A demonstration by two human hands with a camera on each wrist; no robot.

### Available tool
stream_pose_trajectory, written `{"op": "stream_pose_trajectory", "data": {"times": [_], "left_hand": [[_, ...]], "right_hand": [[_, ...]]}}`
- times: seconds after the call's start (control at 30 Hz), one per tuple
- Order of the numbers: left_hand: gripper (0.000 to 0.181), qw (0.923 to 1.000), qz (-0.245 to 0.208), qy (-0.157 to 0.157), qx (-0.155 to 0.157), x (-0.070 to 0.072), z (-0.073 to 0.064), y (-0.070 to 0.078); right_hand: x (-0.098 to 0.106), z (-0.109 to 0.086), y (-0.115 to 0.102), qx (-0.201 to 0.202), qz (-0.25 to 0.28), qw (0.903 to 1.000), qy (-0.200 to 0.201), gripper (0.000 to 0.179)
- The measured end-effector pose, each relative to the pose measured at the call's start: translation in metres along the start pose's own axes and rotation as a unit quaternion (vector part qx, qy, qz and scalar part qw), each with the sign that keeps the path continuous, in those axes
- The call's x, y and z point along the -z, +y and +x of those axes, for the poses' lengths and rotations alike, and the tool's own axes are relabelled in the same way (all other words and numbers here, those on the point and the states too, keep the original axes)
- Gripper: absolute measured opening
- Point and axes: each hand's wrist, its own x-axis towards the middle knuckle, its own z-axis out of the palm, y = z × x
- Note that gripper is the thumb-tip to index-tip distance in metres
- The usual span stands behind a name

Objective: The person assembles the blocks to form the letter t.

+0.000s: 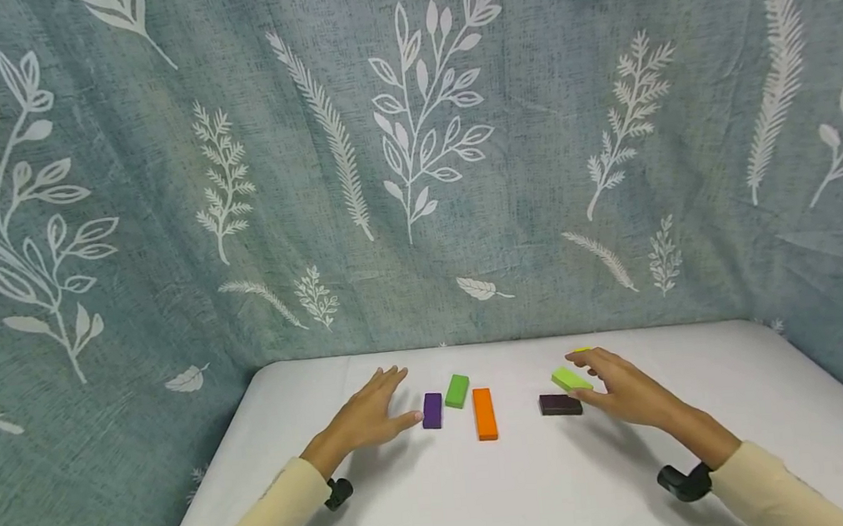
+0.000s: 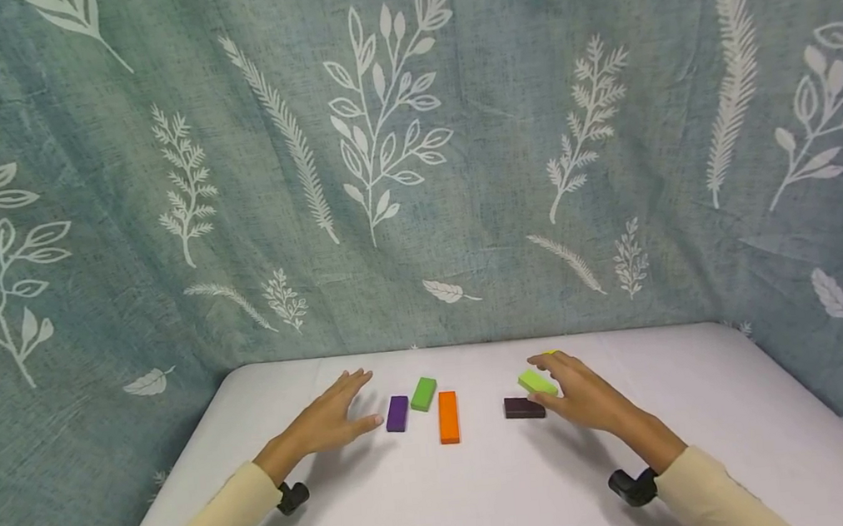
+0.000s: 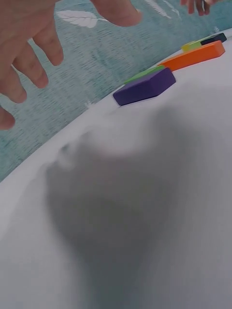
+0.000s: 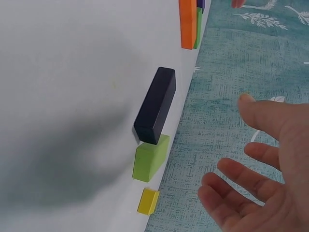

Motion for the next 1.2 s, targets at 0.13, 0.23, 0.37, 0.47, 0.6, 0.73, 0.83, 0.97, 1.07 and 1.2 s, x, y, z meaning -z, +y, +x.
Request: {"op": "stream_pose_trajectory", "data": {"times": [0.13,0.23,0.37,0.47,0.6,0.73,0.83,0.97,1.07,1.2], "left_hand": [[0.083,0.9999,0.003,-0.009,-0.014,-0.006,0.007,0.008],[0.083,0.9996,-0.002,-0.016,-0.022,-0.011,0.013,0.015],[0.083,0.9990,-0.008,-0.028,-0.033,-0.017,0.021,0.026],[0.083,0.9984,-0.008,-0.037,-0.042,-0.020,0.024,0.034],[0.082,0.9978,-0.006,-0.044,-0.049,-0.026,0.028,0.041],[0.082,0.9975,-0.007,-0.049,-0.051,-0.033,0.031,0.045],[0.083,0.9969,-0.006,-0.052,-0.058,-0.038,0.034,0.048],[0.085,0.9967,0.010,-0.055,-0.059,-0.044,0.036,0.051],[0.089,0.9962,0.022,-0.064,-0.056,-0.048,0.041,0.054],[0.096,0.9945,0.029,-0.088,-0.050,-0.051,0.047,0.057]], "right_hand": [[-0.003,0.002,-0.001,0.003,0.001,1.0000,0.005,0.047],[-0.004,0.004,-0.003,0.008,0.000,1.0000,0.006,0.044],[-0.005,0.005,-0.005,0.012,0.001,0.9999,0.001,0.044],[-0.007,0.007,-0.006,0.015,0.008,0.9998,-0.008,0.044],[-0.010,0.009,-0.008,0.014,0.021,0.9996,-0.014,0.044],[-0.013,0.009,-0.009,0.008,0.033,0.9993,-0.016,0.043],[-0.016,0.010,-0.011,0.002,0.039,0.9990,-0.021,0.044],[-0.019,0.012,-0.013,-0.010,0.049,0.9983,-0.030,0.046],[-0.021,0.014,-0.016,-0.017,0.049,0.9981,-0.033,0.046],[-0.024,0.014,-0.018,-0.019,0.044,0.9982,-0.037,0.045]]}}
